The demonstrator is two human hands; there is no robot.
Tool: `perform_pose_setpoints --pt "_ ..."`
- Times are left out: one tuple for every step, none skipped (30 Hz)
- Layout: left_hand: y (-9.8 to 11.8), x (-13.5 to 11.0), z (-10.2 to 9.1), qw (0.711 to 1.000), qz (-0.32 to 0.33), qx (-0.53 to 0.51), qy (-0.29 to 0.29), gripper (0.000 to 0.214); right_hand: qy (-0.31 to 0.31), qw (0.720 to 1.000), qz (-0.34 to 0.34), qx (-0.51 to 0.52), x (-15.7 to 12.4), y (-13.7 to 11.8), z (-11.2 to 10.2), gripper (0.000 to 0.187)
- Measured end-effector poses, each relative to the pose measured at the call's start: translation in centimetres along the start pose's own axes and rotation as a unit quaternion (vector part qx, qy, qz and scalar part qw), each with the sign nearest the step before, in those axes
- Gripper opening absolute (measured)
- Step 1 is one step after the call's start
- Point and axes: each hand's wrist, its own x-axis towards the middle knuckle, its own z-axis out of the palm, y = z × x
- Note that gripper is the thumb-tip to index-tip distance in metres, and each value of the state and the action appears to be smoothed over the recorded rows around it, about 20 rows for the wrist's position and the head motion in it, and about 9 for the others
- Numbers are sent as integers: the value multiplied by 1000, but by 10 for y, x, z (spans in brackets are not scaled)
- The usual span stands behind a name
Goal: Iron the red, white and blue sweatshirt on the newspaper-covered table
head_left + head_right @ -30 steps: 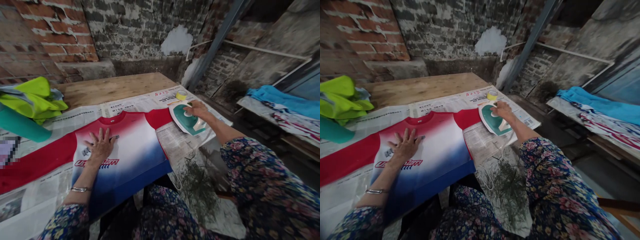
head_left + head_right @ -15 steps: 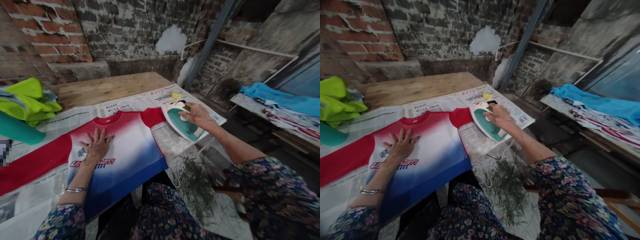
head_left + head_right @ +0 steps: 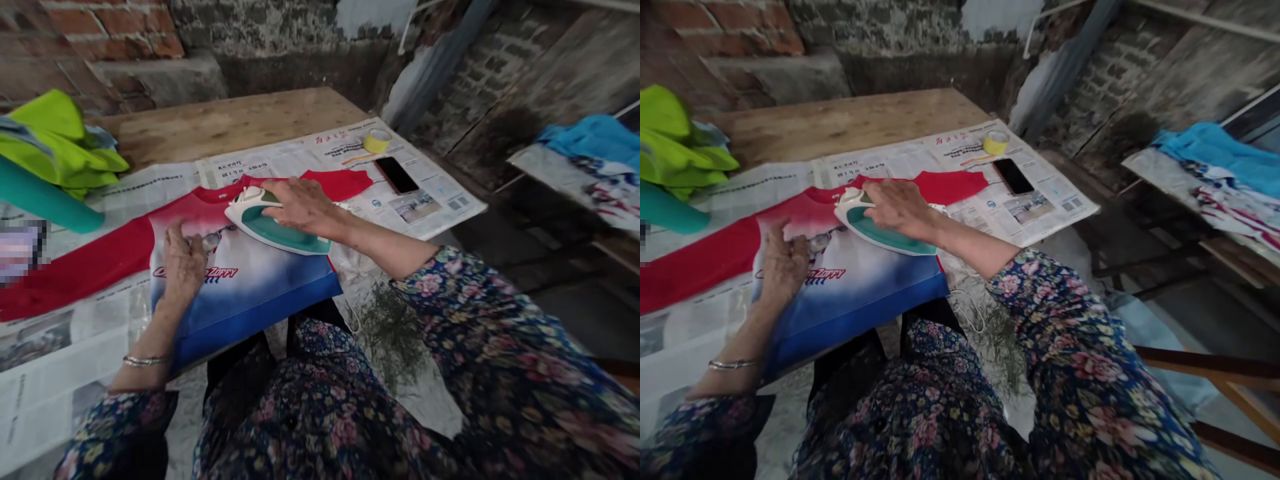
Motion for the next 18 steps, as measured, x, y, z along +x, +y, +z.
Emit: perform_pose_setpoints --pt "-1 -10 -2 1000 5 -10 6 65 0 1000 3 -5 5 -2 3 45" --pt "-2 -22 -3 1000 7 -22 15 63 0 1000 8 -9 10 -3 6 44" --pt "-2 -35 -4 999 10 -27 23 61 -4 1000 14 -13 14 -3 8 44" --pt "-2 -49 -4 1000 17 -16 17 60 -7 1000 23 -16 18 0 10 44" --pt "-1 -64 -4 1000 22 2 6 60 -7 999 34 -18 22 3 10 45" --pt "-1 -79 -3 999 20 26 -8 61 -3 999 48 -19 26 8 11 47" --pt "0 -93 -2 998 17 50 -24 61 4 998 65 -22 30 15 10 48" --pt "0 -105 -1 997 14 71 -37 61 10 996 86 -26 33 21 9 50" --pt "1 -115 0 995 14 87 -48 60 18 994 107 -31 36 29 8 51" --pt "1 -124 1 994 16 98 -55 60 26 991 126 -36 39 36 6 52" --pt "1 -130 1 993 19 104 -59 60 33 988 144 -42 40 42 4 52" --pt "1 -134 2 992 21 106 -59 59 41 985 158 -48 40 47 1 53" --pt "0 -137 3 992 23 106 -58 58 49 983 167 -54 40 51 -2 53" --pt "0 -138 4 993 24 104 -53 57 57 982 172 -60 38 54 -5 54" --pt "-1 -138 6 994 25 100 -44 56 63 981 170 -67 34 54 -8 55" --pt "-2 -139 8 995 27 93 -31 55 67 981 164 -74 30 53 -12 55" --pt "-4 -139 11 996 32 84 -16 53 67 983 153 -79 24 49 -15 55" --pt "-5 -140 13 996 40 73 3 50 64 985 137 -81 18 44 -18 54"
